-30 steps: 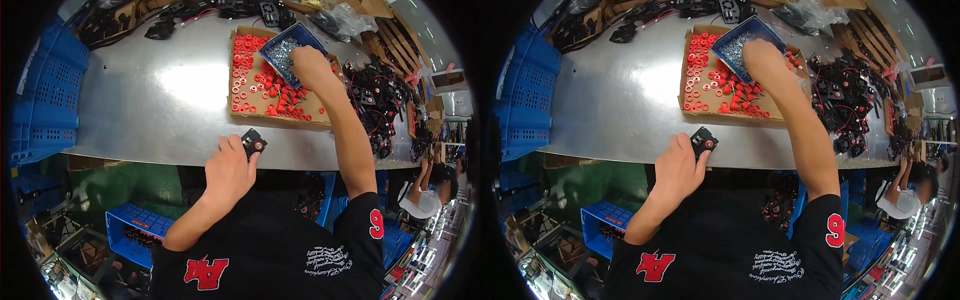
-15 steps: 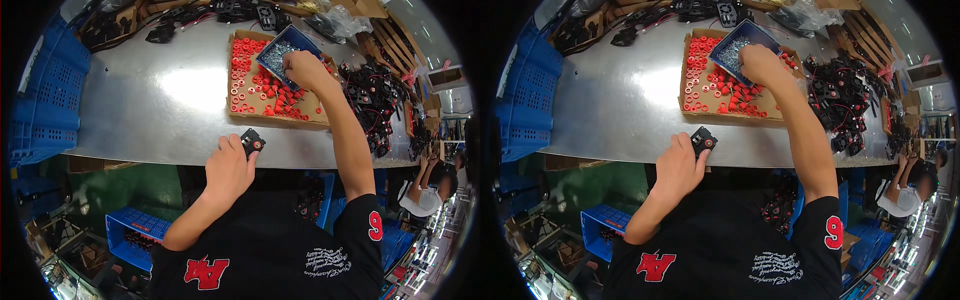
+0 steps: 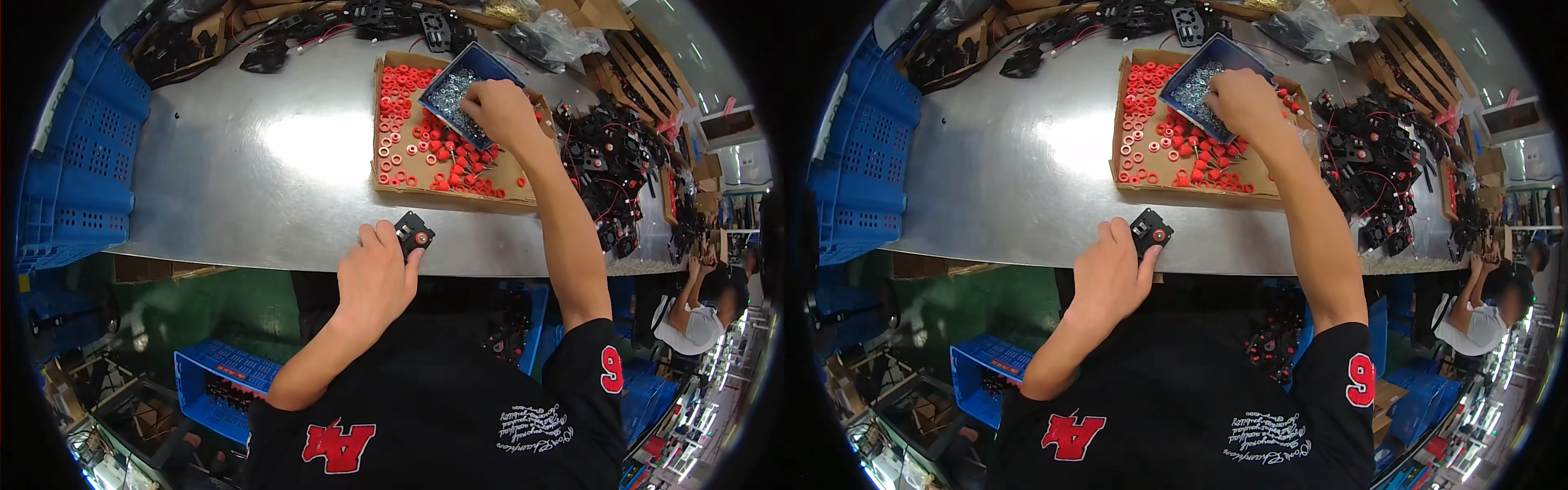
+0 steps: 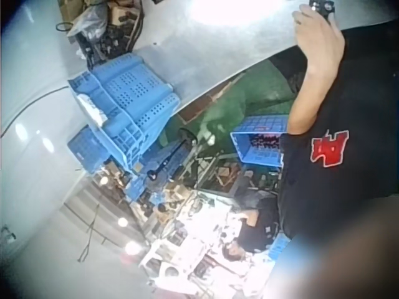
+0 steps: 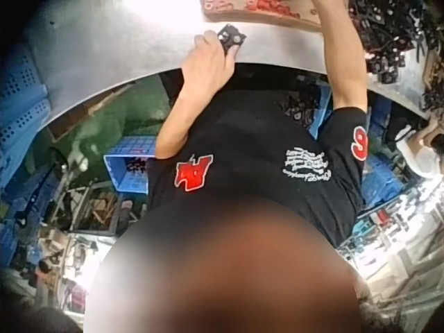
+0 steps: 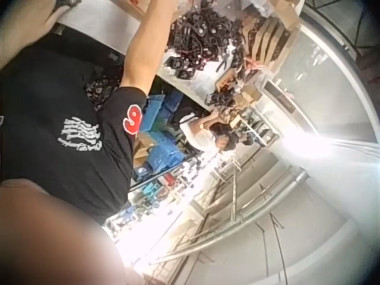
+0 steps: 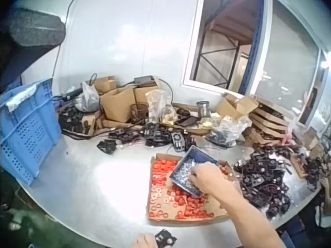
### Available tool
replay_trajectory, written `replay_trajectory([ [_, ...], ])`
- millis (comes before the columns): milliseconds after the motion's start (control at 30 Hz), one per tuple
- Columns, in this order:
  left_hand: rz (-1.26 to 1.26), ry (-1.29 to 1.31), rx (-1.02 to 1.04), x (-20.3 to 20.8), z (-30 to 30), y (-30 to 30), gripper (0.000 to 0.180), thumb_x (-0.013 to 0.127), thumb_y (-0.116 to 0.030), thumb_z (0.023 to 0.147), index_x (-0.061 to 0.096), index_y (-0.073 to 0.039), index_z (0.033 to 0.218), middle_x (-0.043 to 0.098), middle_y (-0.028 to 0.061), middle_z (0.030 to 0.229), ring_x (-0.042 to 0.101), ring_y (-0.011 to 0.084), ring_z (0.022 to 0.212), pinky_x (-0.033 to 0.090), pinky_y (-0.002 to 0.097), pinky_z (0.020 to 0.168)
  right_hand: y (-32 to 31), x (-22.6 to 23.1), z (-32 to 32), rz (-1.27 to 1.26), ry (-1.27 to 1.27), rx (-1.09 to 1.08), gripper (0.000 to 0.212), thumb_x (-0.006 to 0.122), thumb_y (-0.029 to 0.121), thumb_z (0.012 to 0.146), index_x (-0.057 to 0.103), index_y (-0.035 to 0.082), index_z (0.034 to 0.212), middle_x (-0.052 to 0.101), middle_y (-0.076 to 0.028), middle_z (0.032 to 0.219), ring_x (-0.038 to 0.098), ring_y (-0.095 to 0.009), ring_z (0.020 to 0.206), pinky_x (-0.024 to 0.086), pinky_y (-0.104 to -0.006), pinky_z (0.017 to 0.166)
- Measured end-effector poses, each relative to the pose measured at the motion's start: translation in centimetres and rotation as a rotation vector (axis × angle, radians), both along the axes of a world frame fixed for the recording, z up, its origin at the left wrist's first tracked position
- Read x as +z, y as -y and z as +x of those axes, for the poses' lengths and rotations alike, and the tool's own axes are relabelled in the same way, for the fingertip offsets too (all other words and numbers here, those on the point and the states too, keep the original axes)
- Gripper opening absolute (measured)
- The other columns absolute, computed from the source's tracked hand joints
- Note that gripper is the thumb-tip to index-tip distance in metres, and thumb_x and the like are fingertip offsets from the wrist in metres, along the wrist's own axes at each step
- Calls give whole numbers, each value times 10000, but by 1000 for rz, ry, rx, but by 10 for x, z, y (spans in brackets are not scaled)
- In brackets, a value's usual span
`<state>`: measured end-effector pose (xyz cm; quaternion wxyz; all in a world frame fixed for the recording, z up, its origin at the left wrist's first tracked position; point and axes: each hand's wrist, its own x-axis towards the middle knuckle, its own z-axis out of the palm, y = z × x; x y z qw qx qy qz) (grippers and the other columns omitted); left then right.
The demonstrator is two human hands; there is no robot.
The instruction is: Assembling small red plastic rings onto black mechanical components at a factory workbench.
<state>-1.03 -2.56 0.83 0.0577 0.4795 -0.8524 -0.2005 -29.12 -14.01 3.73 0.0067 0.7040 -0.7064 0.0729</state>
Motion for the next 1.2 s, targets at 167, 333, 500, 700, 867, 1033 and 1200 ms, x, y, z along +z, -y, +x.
replay_trajectory([
  [167, -12, -23, -10, -2, 0, 1, 436, 663, -382, 915, 460, -1, 974, 550, 164, 880, 657, 309, 687, 534, 387, 535, -7, 9, 4, -68, -87, -40, 201, 671, 192, 865, 737, 15, 934, 717, -175, 837, 700, -335, 802, 539, -407, 760],
  [333, 37, -27, 19, 2, 1, 2, 439, 651, -375, 922, 442, 6, 984, 552, 182, 887, 657, 343, 680, 531, 425, 535, -61, 23, 41, -165, 679, -96, 203, 666, 129, 864, 740, -5, 997, 751, -86, 862, 694, -135, 770, 537, -282, 718],
  [500, 14, -53, 10, -2, 0, 2, 422, 657, -364, 919, 443, -5, 975, 550, 177, 896, 658, 338, 689, 531, 414, 537, -132, -2, 89, 72, 830, 16, 181, 732, 80, 833, 744, 6, 998, 726, -83, 913, 673, -134, 793, 532, -272, 701],
  [700, 14, -47, 4, 0, 1, 1, 413, 665, -353, 916, 444, -7, 964, 549, 176, 892, 659, 332, 687, 532, 405, 537, -148, -22, 95, 42, 855, 165, 157, 724, 39, 840, 756, 27, 993, 683, -81, 897, 655, -153, 749, 518, -276, 653],
  [867, -24, 3, -1, -1, -2, 1, 422, 705, -383, 882, 470, -37, 941, 548, 118, 888, 664, 242, 704, 541, 322, 535, -151, -22, 96, -18, 728, 223, 178, 735, 25, 826, 753, 40, 1002, 671, -70, 896, 660, -173, 757, 526, -281, 649],
  [1033, -15, -17, -1, -1, -1, 1, 420, 705, -375, 883, 467, -33, 938, 547, 126, 886, 666, 258, 706, 542, 330, 539, -150, -17, 99, -83, 557, 316, 198, 737, 11, 810, 740, 43, 1005, 675, -76, 904, 676, -212, 772, 549, -313, 665],
  [1200, -10, -9, 2, 2, 0, 2, 421, 710, -366, 881, 467, -29, 946, 552, 133, 894, 669, 265, 711, 546, 338, 548, -150, -21, 100, -107, 628, 310, 179, 739, 13, 808, 735, 42, 984, 678, -74, 905, 680, -208, 768, 555, -313, 661],
])
